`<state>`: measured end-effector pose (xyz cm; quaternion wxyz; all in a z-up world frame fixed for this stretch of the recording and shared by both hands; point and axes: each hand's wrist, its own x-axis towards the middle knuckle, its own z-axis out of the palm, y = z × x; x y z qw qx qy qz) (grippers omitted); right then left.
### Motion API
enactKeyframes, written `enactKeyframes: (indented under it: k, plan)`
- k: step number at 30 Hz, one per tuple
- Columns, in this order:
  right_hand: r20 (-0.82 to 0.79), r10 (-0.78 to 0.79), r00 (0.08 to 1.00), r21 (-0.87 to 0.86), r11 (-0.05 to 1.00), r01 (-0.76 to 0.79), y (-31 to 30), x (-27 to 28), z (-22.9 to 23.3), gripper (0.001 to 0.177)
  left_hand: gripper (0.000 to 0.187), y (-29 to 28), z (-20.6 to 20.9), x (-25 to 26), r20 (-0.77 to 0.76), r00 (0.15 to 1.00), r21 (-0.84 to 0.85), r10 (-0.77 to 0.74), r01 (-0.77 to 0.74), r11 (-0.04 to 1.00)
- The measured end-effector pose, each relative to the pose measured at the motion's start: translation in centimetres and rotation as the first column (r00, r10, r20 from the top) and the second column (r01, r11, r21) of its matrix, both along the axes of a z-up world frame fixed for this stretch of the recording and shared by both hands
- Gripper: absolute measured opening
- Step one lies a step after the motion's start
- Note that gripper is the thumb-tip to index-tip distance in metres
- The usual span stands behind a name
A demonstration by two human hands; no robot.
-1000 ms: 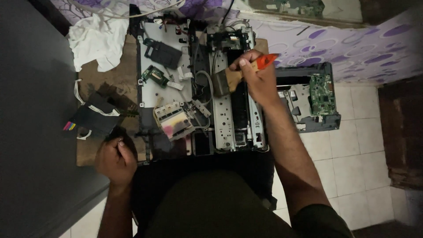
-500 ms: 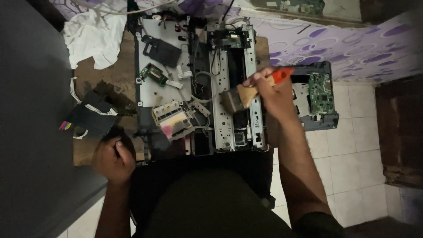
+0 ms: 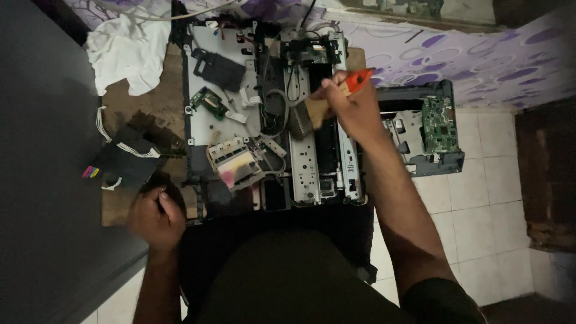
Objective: The person cleans the internal components of a disassembled printer using a paintbrush to remove dust and debris. They then use a screwdriver to tighten screws on the printer's metal frame and handle various internal parts.
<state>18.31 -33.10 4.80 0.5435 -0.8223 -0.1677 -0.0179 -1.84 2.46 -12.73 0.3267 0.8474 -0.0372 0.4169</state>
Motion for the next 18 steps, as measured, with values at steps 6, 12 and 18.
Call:
enactKeyframes:
  k: [6,12,18]
  plan:
    - [-0.232,0.043,0.972,-0.014,0.999,-0.048,-2.4,-1.2,-0.2,0.031,0.017,0.1,-1.0,-0.3,-0.009,0.999,0.021,0.050,-0.049,0.999]
    - [-0.076,-0.117,0.990,0.083,0.989,0.123,-0.2,0.2,-0.9,0.027,0.015,0.4,-1.8,-0.4,0.005,1.000,0.018,0.022,-0.022,1.000]
    - [-0.070,-0.098,0.993,0.065,0.993,0.103,-0.1,0.5,-1.9,0.030,0.016,-0.2,-0.2,0.1,0.026,1.000,0.000,0.014,-0.014,1.000]
